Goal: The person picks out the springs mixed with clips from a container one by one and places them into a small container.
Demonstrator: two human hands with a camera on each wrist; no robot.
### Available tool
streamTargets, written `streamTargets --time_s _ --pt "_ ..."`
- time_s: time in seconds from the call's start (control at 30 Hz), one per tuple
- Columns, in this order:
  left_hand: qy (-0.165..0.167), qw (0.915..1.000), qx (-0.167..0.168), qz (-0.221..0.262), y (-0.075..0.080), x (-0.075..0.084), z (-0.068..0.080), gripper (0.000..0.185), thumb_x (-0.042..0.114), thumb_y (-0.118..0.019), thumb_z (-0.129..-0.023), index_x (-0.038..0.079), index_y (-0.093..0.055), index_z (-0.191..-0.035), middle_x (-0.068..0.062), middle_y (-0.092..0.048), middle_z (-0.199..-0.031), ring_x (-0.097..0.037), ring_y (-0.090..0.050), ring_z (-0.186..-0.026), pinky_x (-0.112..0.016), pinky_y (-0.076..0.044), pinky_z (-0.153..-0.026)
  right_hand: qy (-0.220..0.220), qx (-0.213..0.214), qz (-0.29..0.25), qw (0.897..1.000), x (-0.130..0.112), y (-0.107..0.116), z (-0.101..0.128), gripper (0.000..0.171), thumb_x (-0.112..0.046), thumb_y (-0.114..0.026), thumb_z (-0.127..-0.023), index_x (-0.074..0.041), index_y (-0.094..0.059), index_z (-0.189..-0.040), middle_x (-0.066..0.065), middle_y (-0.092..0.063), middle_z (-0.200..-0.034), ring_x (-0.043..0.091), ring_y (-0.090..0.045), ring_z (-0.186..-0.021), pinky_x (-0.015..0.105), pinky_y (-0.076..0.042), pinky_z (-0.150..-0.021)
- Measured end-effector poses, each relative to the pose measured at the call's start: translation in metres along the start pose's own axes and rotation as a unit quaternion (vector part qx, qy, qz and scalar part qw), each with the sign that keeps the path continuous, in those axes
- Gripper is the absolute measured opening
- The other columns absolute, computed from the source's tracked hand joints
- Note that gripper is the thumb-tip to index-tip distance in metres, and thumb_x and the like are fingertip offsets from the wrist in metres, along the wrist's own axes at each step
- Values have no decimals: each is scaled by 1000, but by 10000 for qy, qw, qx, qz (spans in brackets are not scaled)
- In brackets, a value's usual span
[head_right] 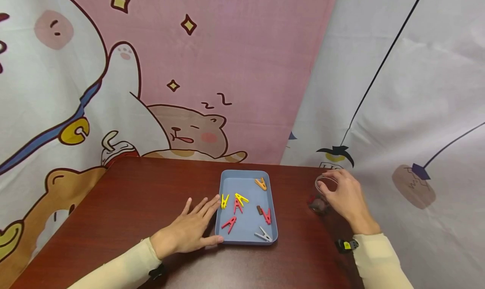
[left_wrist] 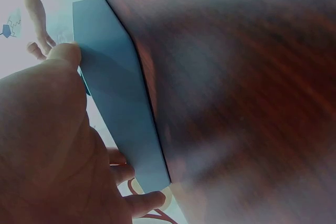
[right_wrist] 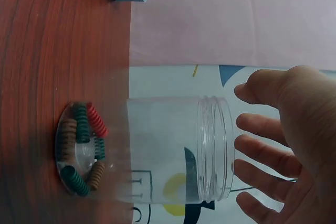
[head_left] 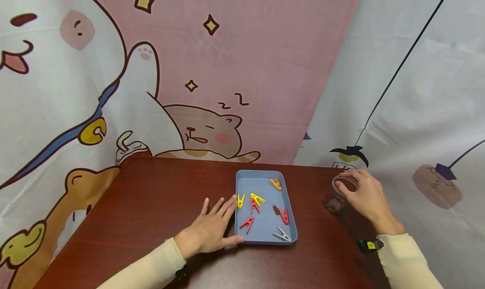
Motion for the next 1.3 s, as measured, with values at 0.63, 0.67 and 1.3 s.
streamTargets --time_s 0.63,0.67,1.3 --pt "-27 10000 -10 -51 1 2 1 110 82 -59 -109 13 -24 -188 -7 -16 -199 -45 -33 -179 -84 -16 -141 715 86 -3 9974 -61 -9 -3 33 -15 -96 -95 -3 -86 -124 23 -78 -133 46 -73 -111 65 -60 -87" --pt "-21 10000 -18 -48 1 2 1 110 82 -59 -109 13 -24 -188 -7 -16 -199 -45 -33 -179 -84 -16 -141 749 59 31 9972 -64 -11 -3 34 -15 -97 -95 -3 -86 -124 23 -78 -132 43 -73 -104 61 -60 -83" --pt "-26 10000 -27 -16 0 0 1 110 82 -60 -109 13 -23 -188 -6 -16 -199 -47 -27 -181 -84 -14 -141 1078 -844 -189 9904 -106 -66 -3 34 -22 -96 -96 -11 -87 -127 13 -81 -136 43 -73 -133 77 -54 -113"
Point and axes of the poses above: each hand's wrist, its own z-axis away from the middle knuckle, its own y-axis out of the back of the hand, x = y × z, the point moved 9 cm from there along -z, towards the middle knuckle
